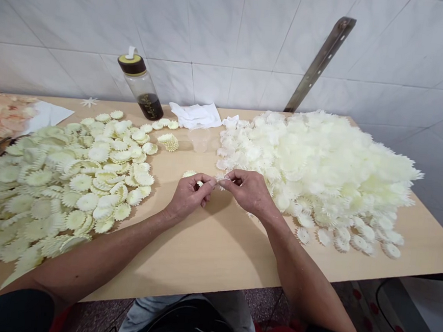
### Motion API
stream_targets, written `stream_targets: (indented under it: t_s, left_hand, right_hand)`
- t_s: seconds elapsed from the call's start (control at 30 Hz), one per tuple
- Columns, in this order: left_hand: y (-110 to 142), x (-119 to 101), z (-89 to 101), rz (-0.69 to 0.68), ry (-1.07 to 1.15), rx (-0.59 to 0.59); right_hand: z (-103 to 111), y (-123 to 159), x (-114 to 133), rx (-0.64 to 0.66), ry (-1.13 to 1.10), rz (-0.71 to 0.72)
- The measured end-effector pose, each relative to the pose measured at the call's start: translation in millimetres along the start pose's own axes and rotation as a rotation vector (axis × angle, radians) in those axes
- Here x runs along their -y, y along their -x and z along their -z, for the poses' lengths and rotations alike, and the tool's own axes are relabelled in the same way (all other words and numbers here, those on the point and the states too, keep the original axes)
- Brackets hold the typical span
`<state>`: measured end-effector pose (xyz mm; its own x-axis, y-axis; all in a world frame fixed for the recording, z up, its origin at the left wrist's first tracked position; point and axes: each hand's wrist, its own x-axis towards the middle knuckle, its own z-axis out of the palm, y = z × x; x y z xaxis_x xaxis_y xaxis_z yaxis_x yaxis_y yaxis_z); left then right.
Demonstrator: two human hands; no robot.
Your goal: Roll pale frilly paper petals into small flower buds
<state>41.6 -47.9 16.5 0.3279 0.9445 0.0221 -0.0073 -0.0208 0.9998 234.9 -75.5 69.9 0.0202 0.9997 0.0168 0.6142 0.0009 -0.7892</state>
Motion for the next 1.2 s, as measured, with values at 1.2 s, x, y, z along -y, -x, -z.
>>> stream_targets:
  t_s: [1.2]
  left_hand:
    - [-0.6,-3.8,-1.5,-0.018,-0.019,-0.069]
  right_hand:
    - [-10.2,0.4,-4.3,-0.017,-0.055,0.023]
